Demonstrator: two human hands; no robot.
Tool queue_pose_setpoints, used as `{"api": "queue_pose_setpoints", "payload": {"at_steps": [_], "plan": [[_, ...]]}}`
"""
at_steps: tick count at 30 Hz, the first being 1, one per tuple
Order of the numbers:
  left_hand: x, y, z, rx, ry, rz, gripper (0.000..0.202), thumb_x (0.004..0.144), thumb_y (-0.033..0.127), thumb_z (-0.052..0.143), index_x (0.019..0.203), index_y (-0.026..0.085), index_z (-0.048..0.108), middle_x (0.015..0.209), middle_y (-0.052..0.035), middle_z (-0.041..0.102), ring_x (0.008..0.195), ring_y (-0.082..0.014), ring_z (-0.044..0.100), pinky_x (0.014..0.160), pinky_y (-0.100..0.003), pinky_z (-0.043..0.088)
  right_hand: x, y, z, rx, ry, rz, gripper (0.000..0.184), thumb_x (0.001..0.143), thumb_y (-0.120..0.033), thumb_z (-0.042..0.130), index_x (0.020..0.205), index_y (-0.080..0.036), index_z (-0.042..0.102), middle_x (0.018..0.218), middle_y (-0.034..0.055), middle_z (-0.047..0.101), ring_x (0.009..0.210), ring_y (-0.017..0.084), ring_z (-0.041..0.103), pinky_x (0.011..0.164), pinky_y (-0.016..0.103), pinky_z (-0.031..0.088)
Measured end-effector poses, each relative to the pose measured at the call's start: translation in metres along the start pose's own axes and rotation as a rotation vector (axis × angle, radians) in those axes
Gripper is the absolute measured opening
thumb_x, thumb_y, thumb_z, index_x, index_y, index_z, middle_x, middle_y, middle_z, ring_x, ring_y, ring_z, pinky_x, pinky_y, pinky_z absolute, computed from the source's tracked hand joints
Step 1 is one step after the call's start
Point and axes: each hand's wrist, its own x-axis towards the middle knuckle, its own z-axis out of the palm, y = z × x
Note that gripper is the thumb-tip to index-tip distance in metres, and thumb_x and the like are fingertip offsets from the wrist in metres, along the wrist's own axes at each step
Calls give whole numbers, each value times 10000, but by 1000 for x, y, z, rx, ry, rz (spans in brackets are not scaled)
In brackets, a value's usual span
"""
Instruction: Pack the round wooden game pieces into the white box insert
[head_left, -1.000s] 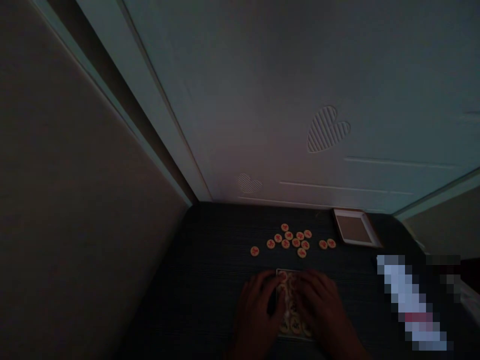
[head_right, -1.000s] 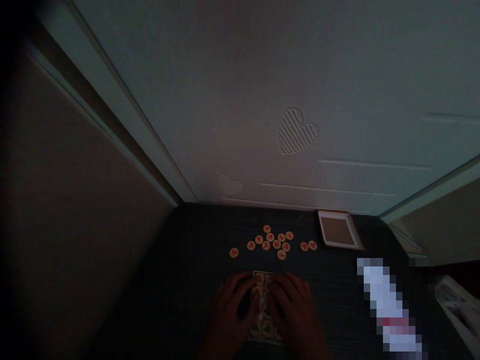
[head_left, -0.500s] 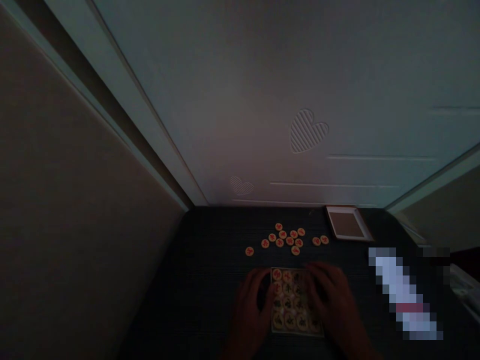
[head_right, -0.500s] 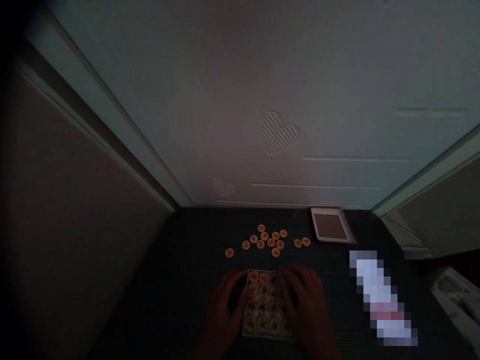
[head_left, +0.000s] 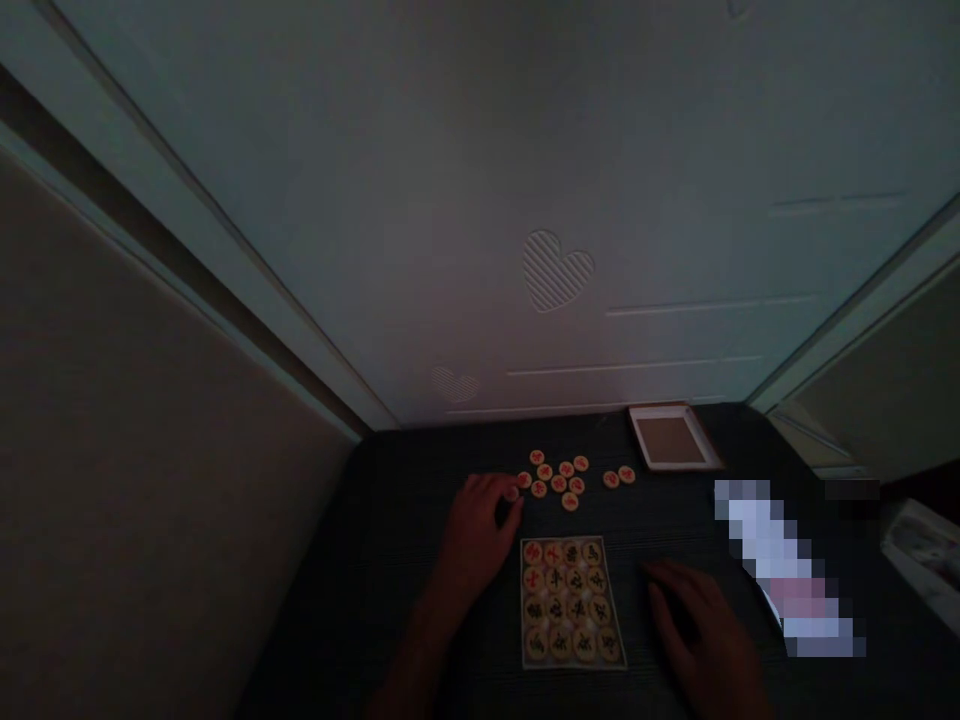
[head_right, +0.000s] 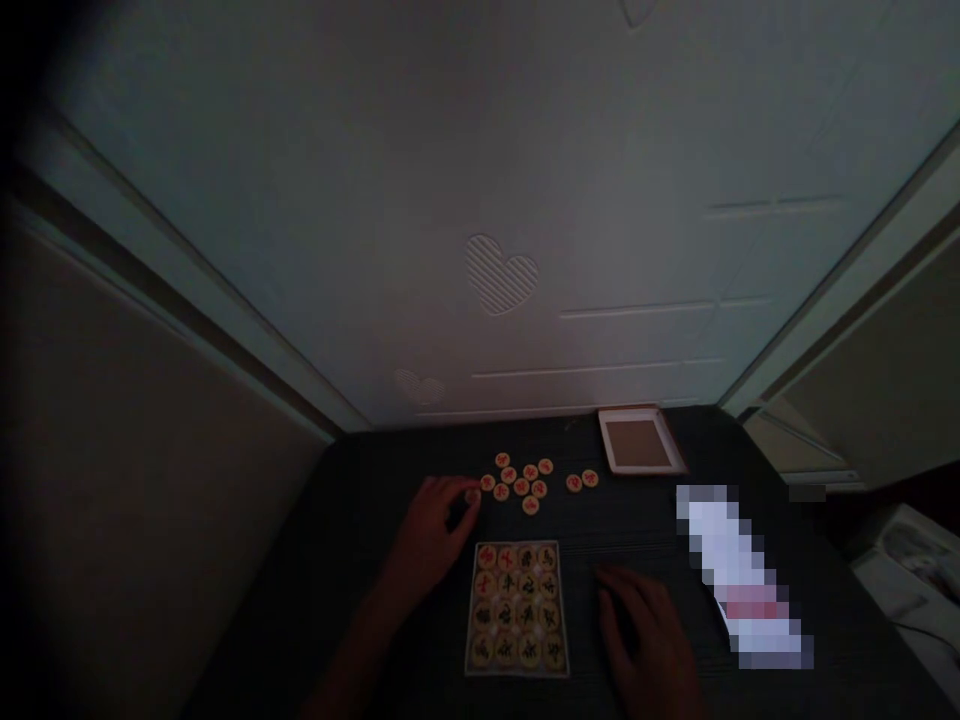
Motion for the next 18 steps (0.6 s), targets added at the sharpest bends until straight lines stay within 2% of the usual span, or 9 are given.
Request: {"api": "queue_pose_setpoints", "payload": {"at_steps": [3, 6, 12, 18], "plan": [[15, 4, 4, 63, -88, 20, 199, 951, 211, 637, 1135, 280, 671, 1178, -12, 723, 1091, -242, 633, 996, -444, 469, -3, 0, 0, 16, 8, -13, 276, 1014, -450, 533, 1184, -299, 688, 1151, 54, 707, 1054, 230, 692, 922, 404, 596], [18, 3, 6, 120, -136, -17, 237, 924, 235, 684, 1154, 292, 669, 1199, -13, 717, 1119, -264, 620, 949, -436, 476, 1, -2, -2, 33, 21, -13, 250, 1018, -416, 531, 1159, -291, 695, 1114, 56, 715, 1024, 222, 699, 896, 391, 606], [12, -1, 12, 223, -124, -109, 307, 910, 252, 704, 1209, 281, 646, 1241, -37, 708, 1171, -305, 598, 945, -474, 459, 5, -4, -4, 78, 37, 6, 230, 1017, -393, 539, 1131, -286, 707, 1096, 60, 719, 1015, 222, 703, 898, 391, 607], [14, -4, 18, 228, -125, -87, 304, 934, 236, 663, 1233, 287, 645, 1262, -36, 708, 1161, -289, 615, 942, -456, 465, 4, -6, -5, 88, 44, 29, 225, 1019, -383, 533, 1116, -283, 710, 1089, 58, 722, 1004, 220, 705, 885, 389, 605]]}}
